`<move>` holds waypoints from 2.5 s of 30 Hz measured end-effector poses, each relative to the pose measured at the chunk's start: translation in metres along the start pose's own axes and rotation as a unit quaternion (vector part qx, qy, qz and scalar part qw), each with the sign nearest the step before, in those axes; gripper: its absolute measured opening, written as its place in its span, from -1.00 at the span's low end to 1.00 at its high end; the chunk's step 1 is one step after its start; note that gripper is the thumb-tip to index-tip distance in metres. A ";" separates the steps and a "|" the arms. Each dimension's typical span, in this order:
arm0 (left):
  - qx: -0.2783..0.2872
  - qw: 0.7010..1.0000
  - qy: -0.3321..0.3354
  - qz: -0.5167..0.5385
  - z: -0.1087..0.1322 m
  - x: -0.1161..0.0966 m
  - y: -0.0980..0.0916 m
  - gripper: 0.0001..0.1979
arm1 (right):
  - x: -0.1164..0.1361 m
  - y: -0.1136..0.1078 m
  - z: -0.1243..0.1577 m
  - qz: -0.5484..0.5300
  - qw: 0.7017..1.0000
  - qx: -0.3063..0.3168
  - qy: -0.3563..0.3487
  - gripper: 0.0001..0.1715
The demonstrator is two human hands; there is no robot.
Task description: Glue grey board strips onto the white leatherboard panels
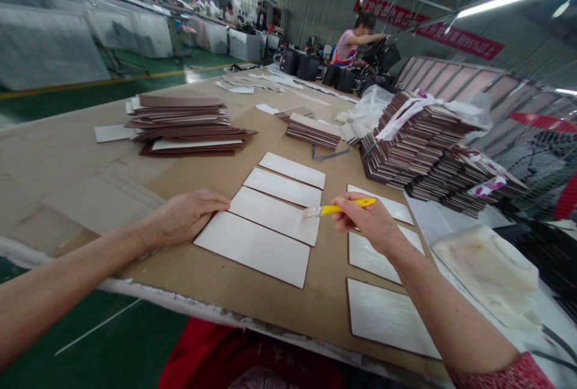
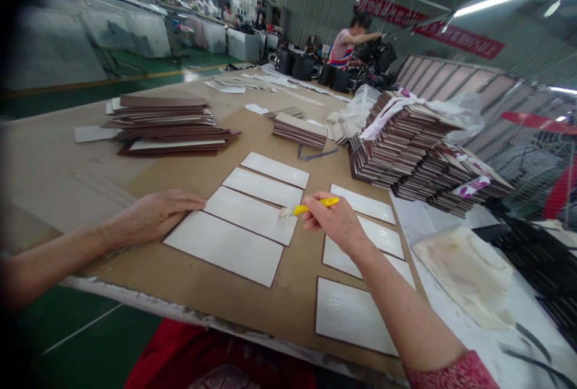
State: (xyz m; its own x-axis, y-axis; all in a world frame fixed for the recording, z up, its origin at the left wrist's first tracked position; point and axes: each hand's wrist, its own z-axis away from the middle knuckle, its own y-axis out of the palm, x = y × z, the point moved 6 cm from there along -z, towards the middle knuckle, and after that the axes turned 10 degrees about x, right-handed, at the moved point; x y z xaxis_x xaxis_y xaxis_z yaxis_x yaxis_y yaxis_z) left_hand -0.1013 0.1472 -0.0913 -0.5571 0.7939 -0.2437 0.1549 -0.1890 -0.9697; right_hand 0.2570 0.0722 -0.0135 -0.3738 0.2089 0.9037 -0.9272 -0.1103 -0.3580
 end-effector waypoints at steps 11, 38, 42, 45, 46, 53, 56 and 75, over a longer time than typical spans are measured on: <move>-0.006 1.000 0.005 0.024 0.000 -0.007 -0.006 -0.61 | 0.035 0.092 -0.042 -0.025 0.987 0.111 -0.114 -0.79; -0.020 1.000 0.012 0.016 0.001 -0.009 -0.008 -0.60 | 0.028 0.105 -0.055 0.073 0.991 0.111 0.001 -0.85; -0.013 1.000 0.009 0.005 0.002 -0.006 -0.005 -0.60 | 0.012 0.066 -0.036 0.073 0.993 0.084 0.041 -0.87; -0.010 1.000 0.009 0.003 0.002 -0.004 -0.003 -0.61 | -0.002 0.040 -0.018 0.070 0.994 0.057 0.064 -0.86; -0.010 1.000 0.006 0.003 0.002 -0.004 -0.003 -0.62 | -0.006 0.033 -0.012 0.072 0.994 0.049 0.067 -0.84; 0.002 1.000 -0.006 0.000 0.001 -0.006 -0.004 -0.62 | -0.002 -0.002 0.021 0.116 0.990 0.013 0.077 -0.80; 0.008 1.000 -0.002 -0.008 0.001 -0.005 -0.002 -0.62 | 0.016 -0.011 0.026 0.180 0.983 0.000 0.039 -0.75; 0.008 1.000 -0.006 0.004 0.002 -0.006 -0.004 -0.62 | 0.030 0.051 -0.012 0.188 0.982 0.029 0.006 -0.79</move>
State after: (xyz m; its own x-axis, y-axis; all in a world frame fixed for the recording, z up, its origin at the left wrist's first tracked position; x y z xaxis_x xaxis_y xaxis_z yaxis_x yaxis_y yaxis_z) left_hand -0.1001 0.1423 -0.0859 -0.5652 0.7855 -0.2521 0.1462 -0.2054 -0.9677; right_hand 0.1982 0.0843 -0.0072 -0.6893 0.1545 0.7078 -0.7214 -0.2373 -0.6507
